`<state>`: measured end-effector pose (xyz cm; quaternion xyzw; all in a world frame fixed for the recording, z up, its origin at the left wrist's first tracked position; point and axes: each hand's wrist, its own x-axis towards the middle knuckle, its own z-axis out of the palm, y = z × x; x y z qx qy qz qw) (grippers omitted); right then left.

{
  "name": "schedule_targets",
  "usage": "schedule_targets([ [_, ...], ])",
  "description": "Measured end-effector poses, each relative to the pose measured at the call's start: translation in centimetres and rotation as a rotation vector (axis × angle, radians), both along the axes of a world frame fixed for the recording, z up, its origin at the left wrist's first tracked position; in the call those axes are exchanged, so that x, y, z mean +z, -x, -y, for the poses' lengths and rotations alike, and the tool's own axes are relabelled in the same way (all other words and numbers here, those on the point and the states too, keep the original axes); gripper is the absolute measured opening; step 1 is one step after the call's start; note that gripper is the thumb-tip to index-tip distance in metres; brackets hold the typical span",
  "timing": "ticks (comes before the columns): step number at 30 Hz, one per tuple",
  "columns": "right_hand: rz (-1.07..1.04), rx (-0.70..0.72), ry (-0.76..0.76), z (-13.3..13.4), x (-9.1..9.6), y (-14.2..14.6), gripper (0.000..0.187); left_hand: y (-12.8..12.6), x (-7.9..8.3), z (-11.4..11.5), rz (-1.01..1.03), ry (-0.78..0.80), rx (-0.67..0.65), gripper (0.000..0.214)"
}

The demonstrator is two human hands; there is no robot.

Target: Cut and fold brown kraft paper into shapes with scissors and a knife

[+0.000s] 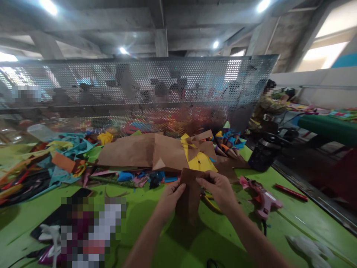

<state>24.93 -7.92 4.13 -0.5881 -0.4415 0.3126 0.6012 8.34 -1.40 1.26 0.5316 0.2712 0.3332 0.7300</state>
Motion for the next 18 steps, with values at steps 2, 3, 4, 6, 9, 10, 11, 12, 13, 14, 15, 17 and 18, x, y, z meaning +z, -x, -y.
schedule_targets([
  [2,-0.018,-0.015,-0.011,0.0,0.0,-0.1,0.027,0.0,-0.2,0.0,0.012,0.02,-0.035,0.043],
  [3,-0.031,-0.028,-0.018,0.0,0.1,-0.2,0.028,-0.1,-0.3,0.0,0.016,0.038,-0.067,0.043],
  [4,-0.043,-0.043,-0.027,0.0,0.1,-0.3,0.029,-0.1,-0.5,0.1,0.015,0.057,-0.103,0.043],
  [6,-0.061,-0.063,-0.048,-0.1,0.1,-0.4,0.029,-0.2,-0.6,0.2,0.004,0.09,-0.152,0.043],
  [9,-0.096,-0.017,-0.037,-0.1,0.0,-0.2,0.029,-0.4,-0.5,0.2,0.009,0.088,-0.056,0.041],
  [10,-0.092,0.013,-0.017,-0.2,-0.1,0.0,0.03,-0.4,-0.3,0.1,0.022,0.078,0.011,0.042],
  [11,-0.068,0.044,0.006,-0.2,-0.2,0.2,0.031,-0.4,-0.2,0.0,0.033,0.065,0.083,0.042],
  [12,-0.027,0.079,0.032,-0.3,-0.4,0.4,0.031,-0.4,-0.1,-0.1,0.038,0.048,0.151,0.042],
  [13,0.016,0.118,0.058,-0.4,-0.6,0.7,0.031,-0.3,0.0,-0.2,0.039,0.031,0.21,0.041],
  [14,0.049,0.163,0.082,-0.4,-0.8,0.9,0.031,-0.3,0.0,-0.3,0.038,0.017,0.258,0.04],
  [15,0.071,0.209,0.103,-0.5,-1.0,1.2,0.031,-0.2,0.0,-0.4,0.036,0.007,0.292,0.039],
  [17,0.073,0.27,0.131,-0.5,-1.4,1.5,0.029,-0.1,0.0,-0.5,0.029,0.01,0.313,0.038],
  [18,0.06,0.28,0.135,-0.6,-1.5,1.5,0.028,0.0,0.0,-0.5,0.032,0.022,0.307,0.039],
])
